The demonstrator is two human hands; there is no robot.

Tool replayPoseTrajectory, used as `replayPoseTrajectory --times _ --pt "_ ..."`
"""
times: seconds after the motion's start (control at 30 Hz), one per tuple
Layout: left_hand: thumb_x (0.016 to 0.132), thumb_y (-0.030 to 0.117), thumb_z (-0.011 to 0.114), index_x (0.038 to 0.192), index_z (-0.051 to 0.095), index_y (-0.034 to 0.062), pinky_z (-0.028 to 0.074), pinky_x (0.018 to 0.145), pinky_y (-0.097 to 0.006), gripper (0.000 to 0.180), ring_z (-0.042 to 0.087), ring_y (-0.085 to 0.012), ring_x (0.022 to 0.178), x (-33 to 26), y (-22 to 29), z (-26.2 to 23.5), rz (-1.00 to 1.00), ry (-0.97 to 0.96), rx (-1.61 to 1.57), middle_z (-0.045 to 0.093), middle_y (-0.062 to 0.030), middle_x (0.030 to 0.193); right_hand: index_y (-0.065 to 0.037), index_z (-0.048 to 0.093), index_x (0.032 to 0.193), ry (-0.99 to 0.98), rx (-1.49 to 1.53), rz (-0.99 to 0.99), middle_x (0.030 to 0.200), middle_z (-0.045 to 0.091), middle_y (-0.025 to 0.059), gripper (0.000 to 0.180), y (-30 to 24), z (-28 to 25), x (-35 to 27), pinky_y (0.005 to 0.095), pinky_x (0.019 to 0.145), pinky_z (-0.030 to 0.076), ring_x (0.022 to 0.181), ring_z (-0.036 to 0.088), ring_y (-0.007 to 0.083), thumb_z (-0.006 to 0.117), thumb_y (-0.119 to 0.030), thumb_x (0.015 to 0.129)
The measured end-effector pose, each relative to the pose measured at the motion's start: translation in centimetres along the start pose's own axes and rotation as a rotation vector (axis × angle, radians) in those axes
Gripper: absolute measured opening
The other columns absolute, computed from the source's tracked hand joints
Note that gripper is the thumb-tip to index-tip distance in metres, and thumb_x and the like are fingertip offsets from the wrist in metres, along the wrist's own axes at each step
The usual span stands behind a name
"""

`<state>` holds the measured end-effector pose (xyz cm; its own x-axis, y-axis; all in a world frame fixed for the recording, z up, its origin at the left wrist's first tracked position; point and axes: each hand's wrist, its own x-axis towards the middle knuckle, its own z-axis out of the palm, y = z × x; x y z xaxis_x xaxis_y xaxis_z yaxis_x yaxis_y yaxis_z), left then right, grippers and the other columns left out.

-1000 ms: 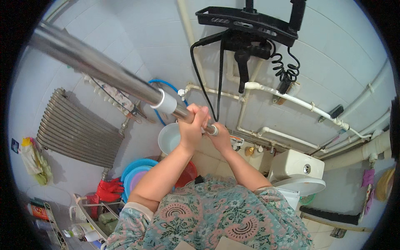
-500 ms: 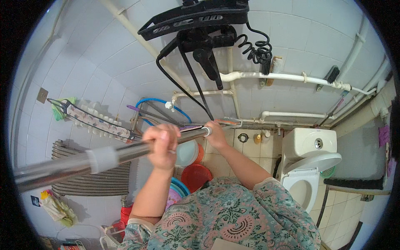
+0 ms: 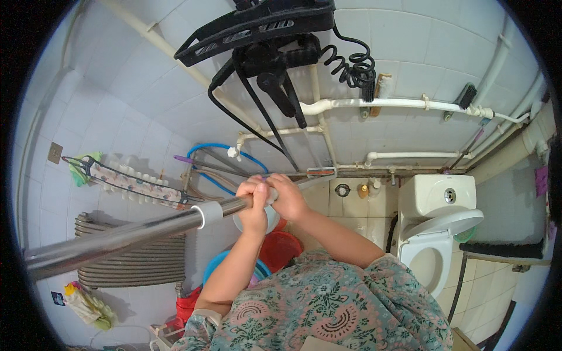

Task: The person mops the tiled floor in a bedroom and living area using a flat mop. They manually pick up a piece of debris from the floor and dispose of it in a bathroom trash bin. The person then rinses the mop head in a bucket of water in the bathroom and resumes mopping the floor in the living area.

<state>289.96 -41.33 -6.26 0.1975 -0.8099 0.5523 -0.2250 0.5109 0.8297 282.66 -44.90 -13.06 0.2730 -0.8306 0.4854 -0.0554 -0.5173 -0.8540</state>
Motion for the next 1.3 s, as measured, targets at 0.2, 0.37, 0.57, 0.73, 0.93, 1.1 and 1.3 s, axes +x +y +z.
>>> replayPoseTrajectory --times 0.2,0.37,0.57,0.73,0.93,1.1,1.3 --pt "0.089 0.017 0.047 0.067 0.035 0.0119 0.037 0.063 -0.033 0.025 0.029 -0.0098 0.043 3.0 7.0 -0.3 -0.002 0.048 -0.308 0.029 0.0012 0.051 -0.002 0.053 0.081 -0.095 0.067 0.019 0.084 0.055 0.0133 0.018 -4.6 -1.1 1.5 0.0423 0.071 0.043 0.082 0.053 0.0353 0.062 -0.01 0.068" --pt "0.089 0.018 0.047 0.07 0.037 0.011 0.037 0.059 -0.03 0.022 0.029 -0.0085 0.041 4.5 10.8 -2.8 0.123 -0.003 -0.367 0.03 0.0023 0.05 -0.005 0.055 0.081 -0.115 0.054 -0.002 0.083 0.056 0.0136 0.018 -0.4 -0.1 -0.1 0.0423 0.069 0.043 0.082 0.054 0.035 0.064 -0.013 0.068" --pt "0.091 0.021 0.043 0.07 0.034 0.0135 0.034 0.056 -0.027 0.024 0.028 -0.0067 0.042 4.7 17.6 -4.8 0.24 0.046 -0.425 0.03 0.0037 0.052 -0.006 0.055 0.077 -0.07 0.052 0.155 0.079 0.055 0.0124 0.015 8.8 0.2 -4.7 0.0389 0.069 0.043 0.079 0.053 0.0325 0.065 -0.012 0.068" --pt "0.091 0.023 0.044 0.075 0.034 0.0123 0.034 0.051 -0.024 0.021 0.03 -0.007 0.045 4.9 22.3 -6.8 0.286 0.005 -0.52 0.031 0.0034 0.056 -0.005 0.054 0.076 -0.038 -0.021 0.129 0.077 0.055 0.0118 0.015 10.4 1.8 -4.5 0.0385 0.068 0.042 0.079 0.052 0.0319 0.065 -0.01 0.067" --pt "0.088 0.019 0.046 0.077 0.036 0.0125 0.032 0.042 -0.023 0.017 0.032 -0.0086 0.042 4.0 16.8 -6.4 0.211 -0.021 -0.436 0.032 0.0014 0.051 -0.004 0.054 0.076 -0.056 0.013 0.106 0.078 0.055 0.0123 0.019 6.2 1.4 -3.8 0.0392 0.07 0.041 0.08 0.052 0.0322 0.068 -0.011 0.065" --pt "0.077 0.011 0.057 0.07 0.035 0.0099 0.036 0.043 -0.027 0.023 0.036 -0.0126 0.043 1.6 11.2 -4.7 0.112 -0.083 -0.467 0.041 -0.0026 0.054 -0.004 0.054 0.079 -0.061 0.027 0.085 0.081 0.056 0.0129 0.027 2.3 1.2 -3.6 0.0397 0.07 0.042 0.083 0.053 0.0335 0.072 -0.017 0.064" --pt "0.076 0.01 0.056 0.072 0.036 0.0103 0.04 0.059 -0.032 0.02 0.038 -0.0147 0.051 -2.0 4.5 -3.8 -0.081 -0.126 -0.275 0.039 -0.0032 0.057 -0.004 0.054 0.083 -0.258 0.13 0.115 0.091 0.056 0.0166 0.024 -6.0 -0.2 -1.6 0.0414 0.081 0.04 0.094 0.05 0.0353 0.065 -0.008 0.062"
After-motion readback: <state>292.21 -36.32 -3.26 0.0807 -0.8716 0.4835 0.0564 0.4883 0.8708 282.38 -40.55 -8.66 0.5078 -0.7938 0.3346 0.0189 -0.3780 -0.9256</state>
